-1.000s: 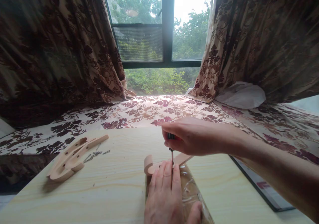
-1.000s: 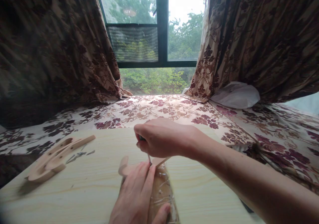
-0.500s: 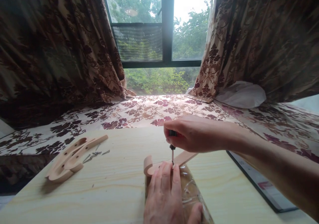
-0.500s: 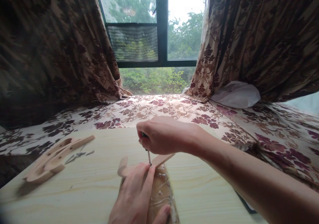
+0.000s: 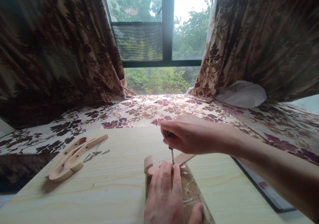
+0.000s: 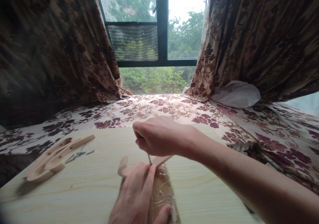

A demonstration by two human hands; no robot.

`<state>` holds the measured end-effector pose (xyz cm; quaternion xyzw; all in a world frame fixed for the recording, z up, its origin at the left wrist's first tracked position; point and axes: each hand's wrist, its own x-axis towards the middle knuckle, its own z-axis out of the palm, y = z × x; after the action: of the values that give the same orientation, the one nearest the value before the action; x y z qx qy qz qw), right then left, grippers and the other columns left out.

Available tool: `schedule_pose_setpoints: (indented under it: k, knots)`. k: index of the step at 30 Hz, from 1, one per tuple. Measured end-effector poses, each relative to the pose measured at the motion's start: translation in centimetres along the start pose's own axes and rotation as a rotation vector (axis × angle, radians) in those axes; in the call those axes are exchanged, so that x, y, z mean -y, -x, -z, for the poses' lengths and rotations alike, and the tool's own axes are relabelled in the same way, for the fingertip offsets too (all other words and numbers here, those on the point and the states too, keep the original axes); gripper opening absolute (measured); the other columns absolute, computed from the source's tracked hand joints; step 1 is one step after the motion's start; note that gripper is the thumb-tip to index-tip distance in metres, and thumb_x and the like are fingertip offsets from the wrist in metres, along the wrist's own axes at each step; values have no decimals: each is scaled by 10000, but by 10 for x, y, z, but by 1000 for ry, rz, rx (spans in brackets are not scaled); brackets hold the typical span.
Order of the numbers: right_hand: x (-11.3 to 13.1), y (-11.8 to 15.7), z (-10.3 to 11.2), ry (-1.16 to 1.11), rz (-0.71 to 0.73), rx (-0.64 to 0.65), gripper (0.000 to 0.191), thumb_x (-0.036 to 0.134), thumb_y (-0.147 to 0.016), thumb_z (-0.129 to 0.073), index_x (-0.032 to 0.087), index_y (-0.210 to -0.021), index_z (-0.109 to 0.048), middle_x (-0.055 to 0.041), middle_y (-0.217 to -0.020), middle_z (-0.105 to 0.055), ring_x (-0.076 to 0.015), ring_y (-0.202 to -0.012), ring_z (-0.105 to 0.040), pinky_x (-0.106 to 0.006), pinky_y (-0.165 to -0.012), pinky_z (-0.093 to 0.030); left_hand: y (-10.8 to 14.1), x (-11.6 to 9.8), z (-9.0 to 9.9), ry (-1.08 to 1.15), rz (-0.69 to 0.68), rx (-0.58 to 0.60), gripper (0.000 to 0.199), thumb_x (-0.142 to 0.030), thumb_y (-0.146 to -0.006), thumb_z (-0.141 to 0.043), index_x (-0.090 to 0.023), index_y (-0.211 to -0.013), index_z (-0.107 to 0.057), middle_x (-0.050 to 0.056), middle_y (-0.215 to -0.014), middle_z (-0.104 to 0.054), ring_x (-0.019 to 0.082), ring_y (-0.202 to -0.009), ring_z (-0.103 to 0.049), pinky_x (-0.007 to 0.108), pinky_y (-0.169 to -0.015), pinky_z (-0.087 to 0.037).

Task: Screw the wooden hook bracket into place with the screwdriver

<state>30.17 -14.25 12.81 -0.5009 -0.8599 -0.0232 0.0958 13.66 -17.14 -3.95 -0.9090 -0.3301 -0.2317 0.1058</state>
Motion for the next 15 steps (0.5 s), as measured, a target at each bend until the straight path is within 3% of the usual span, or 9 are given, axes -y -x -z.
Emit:
schedule_pose_setpoints:
  k: [7,11,15]
  knots:
    - [-1,0,-5,103,-127,-20,149,317,-862,-500,186,-806,-542,-12,-641,-587,-107,-527,-395,-248,-478,-225,2,2,-1,19,-4,-21,731,-426,-767,-563,-106,-1394,-362,190,-1368,-472,361,-1243,-458,476,-967,-471]
    - [-1,2,0,34,-98,0,119,307,-877,-493,209,-889,-559,-5,-714,-632,-103,-555,-446,-236,-502,-252,1,0,-1,16,-1,-36,744,-412,-749,-576,-108,-1393,-362,187,-1364,-478,353,-1242,-461,467,-971,-470]
    - [0,4,-2,62,-78,-16,107,260,-879,-484,197,-823,-549,-4,-685,-615,-102,-560,-433,-239,-502,-244,0,-1,-1,1,-7,-50,730,-423,-747,-570,-95,-1372,-386,196,-1351,-490,357,-1229,-475,472,-948,-487]
